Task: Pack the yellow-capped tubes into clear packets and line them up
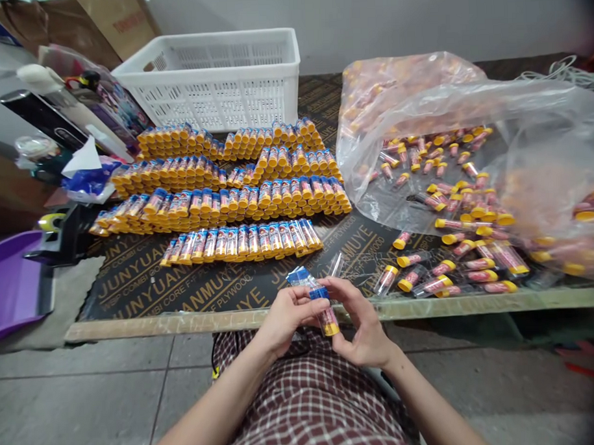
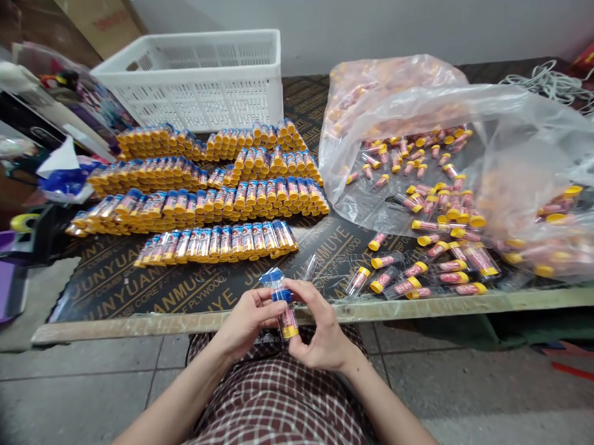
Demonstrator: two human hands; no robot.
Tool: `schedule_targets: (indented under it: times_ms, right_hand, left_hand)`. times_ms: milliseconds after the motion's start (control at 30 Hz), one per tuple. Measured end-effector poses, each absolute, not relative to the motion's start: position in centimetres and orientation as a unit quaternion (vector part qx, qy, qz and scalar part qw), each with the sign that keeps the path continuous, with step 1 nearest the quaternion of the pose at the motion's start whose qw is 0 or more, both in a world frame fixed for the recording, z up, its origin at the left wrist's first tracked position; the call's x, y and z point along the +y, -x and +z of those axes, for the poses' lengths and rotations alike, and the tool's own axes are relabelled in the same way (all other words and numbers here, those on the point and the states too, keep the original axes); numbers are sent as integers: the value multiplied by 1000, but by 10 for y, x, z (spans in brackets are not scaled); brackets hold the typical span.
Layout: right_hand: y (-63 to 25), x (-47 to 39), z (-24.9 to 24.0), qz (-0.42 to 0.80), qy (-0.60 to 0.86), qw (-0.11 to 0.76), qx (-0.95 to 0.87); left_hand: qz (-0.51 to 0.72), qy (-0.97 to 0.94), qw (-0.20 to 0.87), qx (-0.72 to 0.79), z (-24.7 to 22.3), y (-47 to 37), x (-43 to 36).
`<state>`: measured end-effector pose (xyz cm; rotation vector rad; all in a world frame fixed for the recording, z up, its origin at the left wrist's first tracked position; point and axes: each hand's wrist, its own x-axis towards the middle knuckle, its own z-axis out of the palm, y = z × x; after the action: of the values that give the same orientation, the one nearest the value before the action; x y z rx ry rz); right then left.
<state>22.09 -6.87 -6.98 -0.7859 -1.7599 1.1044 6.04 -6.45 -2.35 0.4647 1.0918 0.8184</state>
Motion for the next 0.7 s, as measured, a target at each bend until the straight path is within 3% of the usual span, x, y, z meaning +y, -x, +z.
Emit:
schedule_targets:
  times_ms: [200,333,567,700]
  right_hand:
    - [-218,-69,-65,437,323,437,-717]
    - [-222,-53,-56,414,320,383,-761]
    - [-258,5,-107,122,436,266,-851]
    - [-284,22,-126,28,433,270,-860]
  left_hand:
    - [386,-205,749,498,-23,-62,-66]
    - [412,-229,702,534,-22,-46,-63]
    - [519,-371,314,703,3,80,-26]
    - [414,-400,98,812,6,159,-9]
